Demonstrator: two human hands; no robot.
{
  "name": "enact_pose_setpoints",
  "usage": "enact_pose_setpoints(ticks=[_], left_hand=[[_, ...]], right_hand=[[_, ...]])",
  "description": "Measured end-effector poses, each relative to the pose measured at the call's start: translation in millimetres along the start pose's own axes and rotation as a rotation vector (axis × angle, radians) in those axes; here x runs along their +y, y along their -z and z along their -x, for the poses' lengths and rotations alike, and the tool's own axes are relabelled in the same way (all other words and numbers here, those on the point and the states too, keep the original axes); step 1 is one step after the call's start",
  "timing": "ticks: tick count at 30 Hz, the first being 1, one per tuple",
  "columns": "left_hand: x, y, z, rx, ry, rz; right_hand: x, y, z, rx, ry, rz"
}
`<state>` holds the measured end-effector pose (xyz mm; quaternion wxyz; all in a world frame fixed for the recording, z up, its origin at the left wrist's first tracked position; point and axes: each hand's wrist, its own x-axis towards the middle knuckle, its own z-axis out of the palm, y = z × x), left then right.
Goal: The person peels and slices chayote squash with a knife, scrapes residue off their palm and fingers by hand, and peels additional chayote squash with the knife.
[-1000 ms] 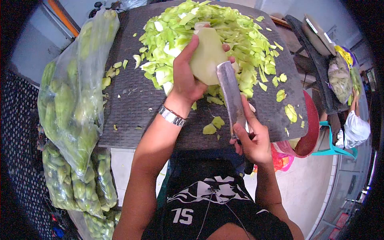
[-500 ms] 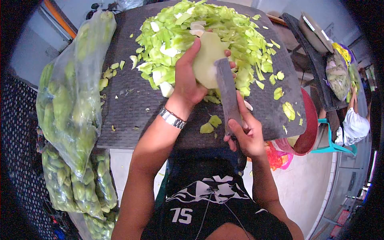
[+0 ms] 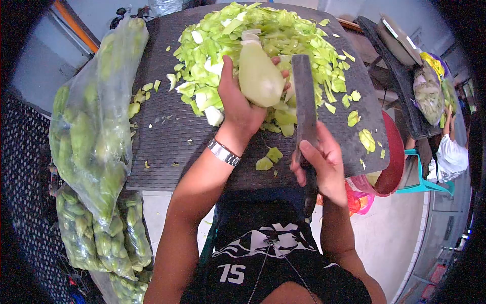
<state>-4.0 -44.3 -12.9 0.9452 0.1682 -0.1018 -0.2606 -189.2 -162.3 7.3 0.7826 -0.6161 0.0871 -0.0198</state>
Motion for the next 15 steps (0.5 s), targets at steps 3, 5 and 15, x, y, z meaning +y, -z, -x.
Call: enact_pose_setpoints(ticks=[3,5,15], left_hand=[[1.5,0.7,-2.4,0.090,-0.023,0.017],[5.6,-6.2,3.1,0.147,-0.008,-0.030],[5.2,-6.7,4.5,0.135,-0.131,-0.108]], right_hand=[[-10.8,-3.5,4.6,0.096,0.034,0.264],[-7.8,-6.5,3.0,0.112,0.261,0.698],[-3.3,-17.0,12.3,0.136,0.297,1.123]])
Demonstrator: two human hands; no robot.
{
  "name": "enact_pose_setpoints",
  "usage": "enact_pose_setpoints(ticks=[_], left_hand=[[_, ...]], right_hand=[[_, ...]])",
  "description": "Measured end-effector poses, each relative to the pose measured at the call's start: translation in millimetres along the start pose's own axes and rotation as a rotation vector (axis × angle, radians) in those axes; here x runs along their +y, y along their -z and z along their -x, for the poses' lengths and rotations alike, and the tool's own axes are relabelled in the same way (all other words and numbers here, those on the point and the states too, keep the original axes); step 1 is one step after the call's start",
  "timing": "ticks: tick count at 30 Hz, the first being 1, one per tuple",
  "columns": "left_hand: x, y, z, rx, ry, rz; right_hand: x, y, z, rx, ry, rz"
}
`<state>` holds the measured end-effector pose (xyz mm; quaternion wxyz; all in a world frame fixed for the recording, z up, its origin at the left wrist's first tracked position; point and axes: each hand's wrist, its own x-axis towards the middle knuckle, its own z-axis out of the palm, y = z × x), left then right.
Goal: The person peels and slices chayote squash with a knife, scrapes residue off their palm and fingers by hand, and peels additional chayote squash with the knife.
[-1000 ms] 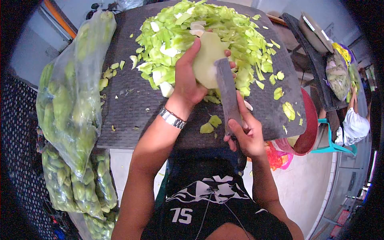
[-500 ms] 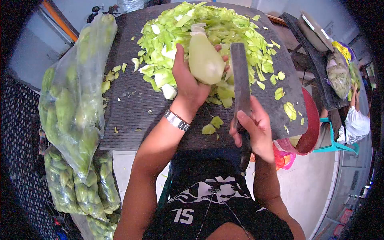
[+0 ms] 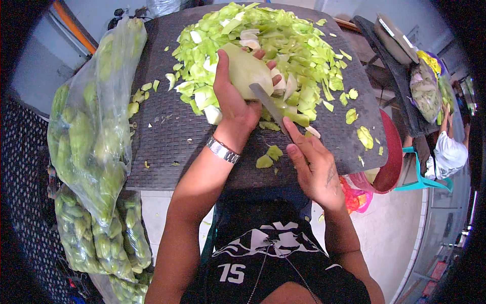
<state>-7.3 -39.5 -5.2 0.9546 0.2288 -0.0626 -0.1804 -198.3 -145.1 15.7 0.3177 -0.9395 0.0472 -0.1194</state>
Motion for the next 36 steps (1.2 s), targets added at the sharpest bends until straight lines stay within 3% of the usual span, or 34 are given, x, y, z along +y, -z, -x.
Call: enact_pose_setpoints(ticks=[12,22,28,36], left_hand=[[-2.0,0.1,2.6,-0.161,-0.025,-0.027],[-4.8,-3.0,9.1,-0.113,-0.029,0.019],[-6.4,-11.1,15.4,-0.105,-0.074,-0.010],[-4.8,-14.2,19.4,-0.046,0.001,0.016]], right_hand=[[7.8,-5.5,-0.3,0.029,0.051,-0.141],[9.9,-12.6,-6.1,0.020,-0.033,-0.048],[14.5,-9.4,7.3,-0.003,-0.032,-0.202],[8.4,-3.5,2.6,0.037,-0.057,-0.016]])
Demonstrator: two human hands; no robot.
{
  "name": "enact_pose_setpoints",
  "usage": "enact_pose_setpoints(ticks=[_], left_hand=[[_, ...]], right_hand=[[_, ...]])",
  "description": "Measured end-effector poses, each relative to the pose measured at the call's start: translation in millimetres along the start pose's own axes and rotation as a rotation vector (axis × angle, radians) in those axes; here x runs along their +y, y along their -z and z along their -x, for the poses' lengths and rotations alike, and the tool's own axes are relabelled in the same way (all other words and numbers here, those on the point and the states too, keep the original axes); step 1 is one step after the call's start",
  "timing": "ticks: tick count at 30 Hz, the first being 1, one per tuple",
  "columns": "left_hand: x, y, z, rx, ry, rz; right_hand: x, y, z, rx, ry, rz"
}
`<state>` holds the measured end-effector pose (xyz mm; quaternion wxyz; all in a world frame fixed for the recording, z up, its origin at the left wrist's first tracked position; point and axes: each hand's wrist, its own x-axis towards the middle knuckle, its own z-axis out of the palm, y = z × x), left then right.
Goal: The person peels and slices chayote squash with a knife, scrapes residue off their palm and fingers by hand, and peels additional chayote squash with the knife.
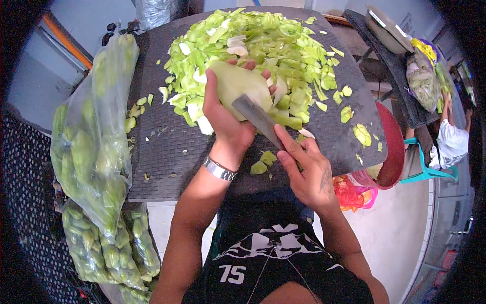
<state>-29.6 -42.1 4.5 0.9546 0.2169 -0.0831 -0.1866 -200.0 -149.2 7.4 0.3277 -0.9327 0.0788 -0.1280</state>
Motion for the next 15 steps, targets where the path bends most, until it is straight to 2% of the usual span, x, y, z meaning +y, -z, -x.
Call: enact_pose_setpoints(ticks=[4,9,11,15], left_hand=[[-9.8,1.1,1.6,0.070,-0.037,-0.054],[-11.6,0.8,-4.0,0.137,-0.096,-0.013],[-2.0,1.5,-6.0,0.182,-0.005,0.040],[4.8,9.8,-12.9,0.283,0.122,0.029]], right_hand=[[9.2,-11.1,-3.9,0.103,0.015,0.113],[21.3,-2.8,-16.5,0.090,-0.046,-0.092],[22.7,-1.7,-17.9,0.098,-0.048,-0.193],[32.8,-0.1,-31.4,0.132,-0.030,-0.123]])
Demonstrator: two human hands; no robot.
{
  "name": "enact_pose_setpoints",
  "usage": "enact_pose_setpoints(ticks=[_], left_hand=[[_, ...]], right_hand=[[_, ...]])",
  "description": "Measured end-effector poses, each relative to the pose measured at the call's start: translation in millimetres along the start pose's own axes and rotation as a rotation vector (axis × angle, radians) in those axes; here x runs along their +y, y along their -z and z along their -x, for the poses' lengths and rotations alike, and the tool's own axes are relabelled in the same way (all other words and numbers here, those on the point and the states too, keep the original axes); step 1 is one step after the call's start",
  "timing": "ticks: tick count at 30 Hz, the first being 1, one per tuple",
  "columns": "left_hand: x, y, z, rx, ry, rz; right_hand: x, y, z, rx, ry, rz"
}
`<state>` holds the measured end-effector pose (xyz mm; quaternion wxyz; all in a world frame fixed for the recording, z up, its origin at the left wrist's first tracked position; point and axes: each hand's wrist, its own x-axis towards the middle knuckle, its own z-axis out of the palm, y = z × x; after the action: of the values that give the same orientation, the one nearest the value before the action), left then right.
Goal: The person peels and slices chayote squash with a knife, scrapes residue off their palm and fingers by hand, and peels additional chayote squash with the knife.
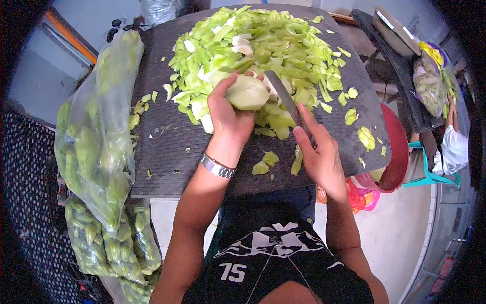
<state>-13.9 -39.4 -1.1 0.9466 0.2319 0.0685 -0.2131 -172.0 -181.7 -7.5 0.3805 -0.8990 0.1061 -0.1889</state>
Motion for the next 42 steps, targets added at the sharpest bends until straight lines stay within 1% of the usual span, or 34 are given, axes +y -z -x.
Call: enact_pose_setpoints(ticks=[2,3,4,5,6,8,12,13,16,17,19,21,22,23,24,26,27,28,30,32,34,38,39,40,42], left_hand=[[5.0,6.2,4.8,0.025,-0.010,-0.075],[8.5,9.4,8.8,0.038,-0.027,-0.097],[12.6,13.5,12.4,0.050,-0.043,-0.119],[17.8,23.0,15.1,-0.067,-0.030,-0.055],[21.1,25.8,21.0,-0.094,-0.023,-0.051],[23.3,30.1,35.4,-0.143,-0.007,-0.040],[16.4,31.7,41.3,0.052,-0.078,-0.148],[13.7,31.1,40.2,0.100,-0.089,-0.181],[0.6,21.3,44.4,0.062,-0.093,-0.217],[-6.3,16.4,45.6,0.049,-0.065,-0.260],[-20.4,3.3,50.4,0.019,0.001,-0.345],[-25.1,-16.0,60.3,-0.137,0.051,-0.343],[-25.4,-21.7,63.5,-0.212,0.067,-0.341],[-22.2,-22.1,61.5,-0.239,0.083,-0.372],[-17.6,-21.2,60.1,-0.292,0.108,-0.257],[-7.9,-15.8,56.8,-0.395,0.152,-0.025],[-4.0,-6.6,50.7,-0.472,0.164,0.037],[-0.7,-2.5,50.9,-0.488,0.160,0.084],[2.9,1.7,51.2,-0.521,0.155,0.181],[3.3,4.3,52.9,-0.550,0.160,0.239],[3.1,5.1,53.3,-0.579,0.161,0.274],[5.4,5.4,54.8,-0.587,0.156,0.271],[5.6,5.6,54.8,-0.592,0.151,0.261],[5.7,5.9,55.3,-0.597,0.146,0.250],[6.0,5.3,56.8,-0.599,0.136,0.239]], right_hand=[[3.5,2.0,-8.5,-0.016,-0.039,0.067],[5.9,-0.4,-14.5,0.014,0.006,0.147],[5.4,-0.3,-19.4,-0.021,-0.007,0.189],[1.7,0.1,-24.0,-0.056,-0.021,0.230],[-1.1,0.0,-28.9,-0.092,-0.036,0.271],[1.8,-4.5,-38.0,-0.053,0.110,0.355],[3.4,-7.4,-60.3,0.090,0.325,0.539],[0.5,-6.6,-62.3,0.210,0.427,0.460],[-20.2,-8.2,-57.8,-0.179,0.020,-0.322],[-24.2,-9.7,-54.7,-0.298,-0.128,-0.582],[-25.5,-13.2,-47.2,-0.319,-0.178,-0.758],[-12.1,-5.9,-46.1,-0.354,-0.198,-0.937],[-3.3,5.0,-42.9,-0.250,-0.270,-1.052],[6.5,16.9,-39.0,-0.147,-0.341,-1.168],[18.8,30.0,-37.1,-0.045,-0.411,-1.283],[64.3,73.9,-38.5,0.133,-0.346,-1.344],[92.6,100.9,-35.2,0.200,-0.350,-1.277],[122.1,128.8,-31.6,0.270,-0.353,-1.210],[179.4,172.2,-23.1,0.415,-0.340,-1.226],[243.0,202.2,-13.2,0.662,-0.391,-1.229],[296.6,223.4,-0.9,0.742,-0.396,-1.189],[294.8,224.7,7.5,0.951,-0.618,-1.105],[283.8,217.5,11.7,0.825,-0.500,-0.988],[263.6,205.4,7.6,0.760,-0.466,-0.949],[188.6,163.9,1.7,0.572,-0.322,-0.663]])
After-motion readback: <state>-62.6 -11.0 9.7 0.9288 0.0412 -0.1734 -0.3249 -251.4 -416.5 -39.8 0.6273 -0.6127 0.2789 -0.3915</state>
